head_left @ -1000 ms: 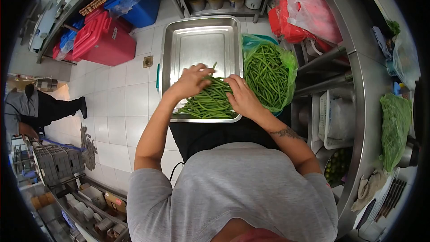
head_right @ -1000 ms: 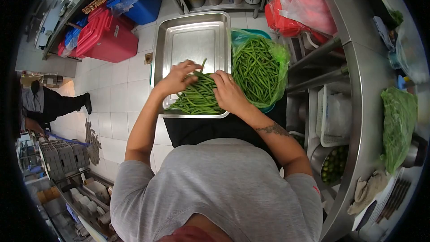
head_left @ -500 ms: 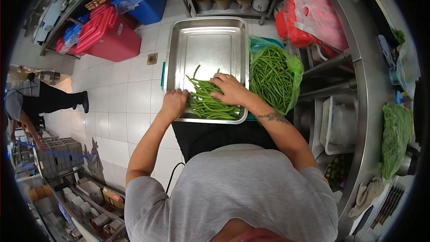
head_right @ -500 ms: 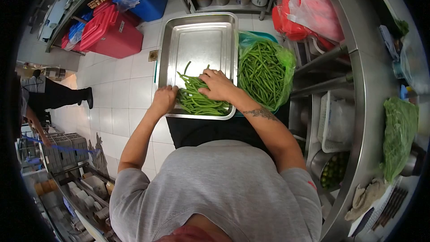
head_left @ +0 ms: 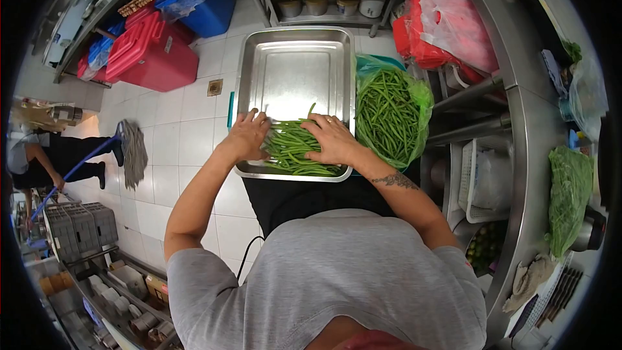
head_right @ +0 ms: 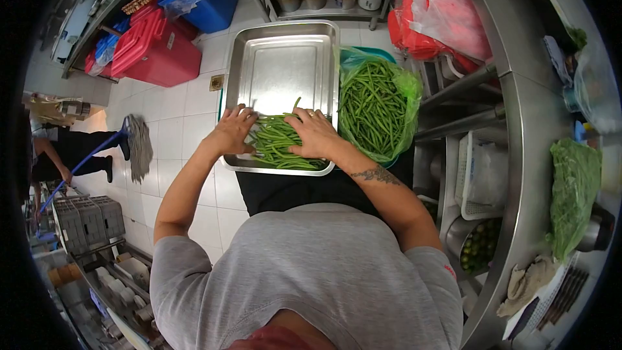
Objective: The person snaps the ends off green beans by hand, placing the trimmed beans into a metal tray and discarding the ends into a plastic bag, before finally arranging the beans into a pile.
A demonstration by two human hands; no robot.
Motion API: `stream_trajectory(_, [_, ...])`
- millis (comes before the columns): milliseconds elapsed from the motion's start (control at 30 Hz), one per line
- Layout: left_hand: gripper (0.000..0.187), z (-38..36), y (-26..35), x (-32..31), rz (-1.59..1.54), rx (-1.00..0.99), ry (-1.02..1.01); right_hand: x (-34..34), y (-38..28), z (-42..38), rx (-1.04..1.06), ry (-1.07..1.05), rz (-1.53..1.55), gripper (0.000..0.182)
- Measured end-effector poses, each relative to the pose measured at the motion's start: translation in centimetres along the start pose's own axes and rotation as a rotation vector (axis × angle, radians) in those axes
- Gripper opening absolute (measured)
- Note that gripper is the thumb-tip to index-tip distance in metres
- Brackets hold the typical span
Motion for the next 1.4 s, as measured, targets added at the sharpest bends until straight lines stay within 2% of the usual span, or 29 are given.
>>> stream_trajectory(33, [0.094, -0.3, -0.2, 0.0, 0.000, 0.024, -0.067, 0.0, 0.0, -0.1, -0.010, 0.000, 0.008, 0.072])
stream_trajectory(67, [0.084, -0.8, 0.1, 0.1, -0.016, -0.037, 0.109, 0.0, 0.0, -0.1, -0.017, 0.001, 0.015, 0.071])
stream_trajectory(167, [0.069, -0.1, 0.6, -1.8, -0.045, -0.051, 0.195, 0.0, 0.2, -0.3, 0.007, 0.094, -0.014, 0.070])
stream_trajectory(200, [0.058, -0.2, 1.1, -1.4, -0.010, -0.083, 0.313, 0.0, 0.2, -0.4, 0.020, 0.140, -0.029, 0.070])
stream_trajectory(300, [0.039, 0.1, 1.2, -2.7, -0.020, -0.087, 0.297, -0.5, 0.5, -0.1, 0.110, 0.123, 0.032, 0.065])
stream_trajectory(400, [0.019, 1.5, 0.1, -3.5, 0.033, -0.022, 0.384, 0.2, 0.3, 0.2, 0.079, -0.012, 0.200, 0.053])
stream_trajectory(467, [0.015, 2.1, -1.0, -2.8, 0.075, -0.015, 0.379, 1.0, 0.0, 0.0, 0.099, 0.023, 0.205, 0.045])
stream_trajectory(600, [0.019, 2.7, -3.5, 0.3, 0.194, 0.016, 0.324, 1.2, 0.4, -0.1, 0.039, 0.022, 0.312, 0.024])
stream_trajectory(633, [0.020, 2.5, -4.1, 1.8, 0.235, 0.025, 0.318, 1.6, 0.5, -0.1, 0.056, 0.103, 0.345, 0.019])
stream_trajectory(700, [0.023, 2.8, -5.8, 4.4, 0.067, 0.045, 0.276, 1.8, 0.8, -0.4, 0.086, 0.263, 0.410, 0.013])
stream_trajectory(833, [0.025, 3.9, -4.7, 8.3, -0.288, 0.064, 0.289, 3.0, -0.4, -1.4, 0.124, 0.388, 0.342, 0.021])
stream_trajectory(867, [0.025, 5.3, -4.0, 8.2, -0.295, 0.003, 0.424, 3.8, -1.1, -1.9, 0.170, 0.461, 0.330, 0.022])
stream_trajectory(900, [0.026, 6.1, -2.4, 8.1, -0.358, 0.031, 0.424, 4.5, -1.6, -2.3, 0.214, 0.533, 0.319, 0.024])
stream_trajectory(933, [0.028, 7.5, -0.8, 7.0, -0.321, -0.023, 0.474, 4.5, -1.0, -2.5, 0.165, 0.535, 0.331, 0.025])
stream_trajectory(1000, [0.035, 9.2, 3.2, 4.5, -0.117, -0.146, 0.347, 4.9, 0.5, -3.4, 0.060, 0.535, 0.352, 0.027])
stream_trajectory(1033, [0.033, 8.6, 4.8, 4.0, -0.129, -0.281, 0.320, 5.5, 0.6, -3.8, 0.053, 0.563, 0.315, 0.027])
stream_trajectory(1100, [0.030, 7.6, 5.1, 4.7, -0.284, -0.382, 0.301, 6.9, 0.9, -4.2, 0.039, 0.621, 0.245, 0.026])
stream_trajectory(1200, [0.027, 7.7, -0.2, 5.1, -0.523, -0.235, 0.448, 6.1, 1.2, -3.3, 0.032, 0.547, 0.178, 0.028])
stream_trajectory(1300, [0.023, 6.7, -3.4, 2.0, -0.313, 0.137, 0.222, 4.6, -0.7, -2.3, 0.089, 0.461, 0.065, 0.038])
stream_trajectory(1400, [0.022, 6.1, -1.8, -0.2, -0.280, 0.068, 0.179, 1.7, -2.0, -1.6, 0.142, 0.238, -0.036, 0.041])
Point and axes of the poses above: each hand's wrist, its own z-axis towards the middle knuckle, its own x-axis out of the back of the hand, y = z × x, the point moved 8 cm from there along z, towards the middle knuckle, and after that the axes turned 3 degrees about -y, right-handed, at the moved point
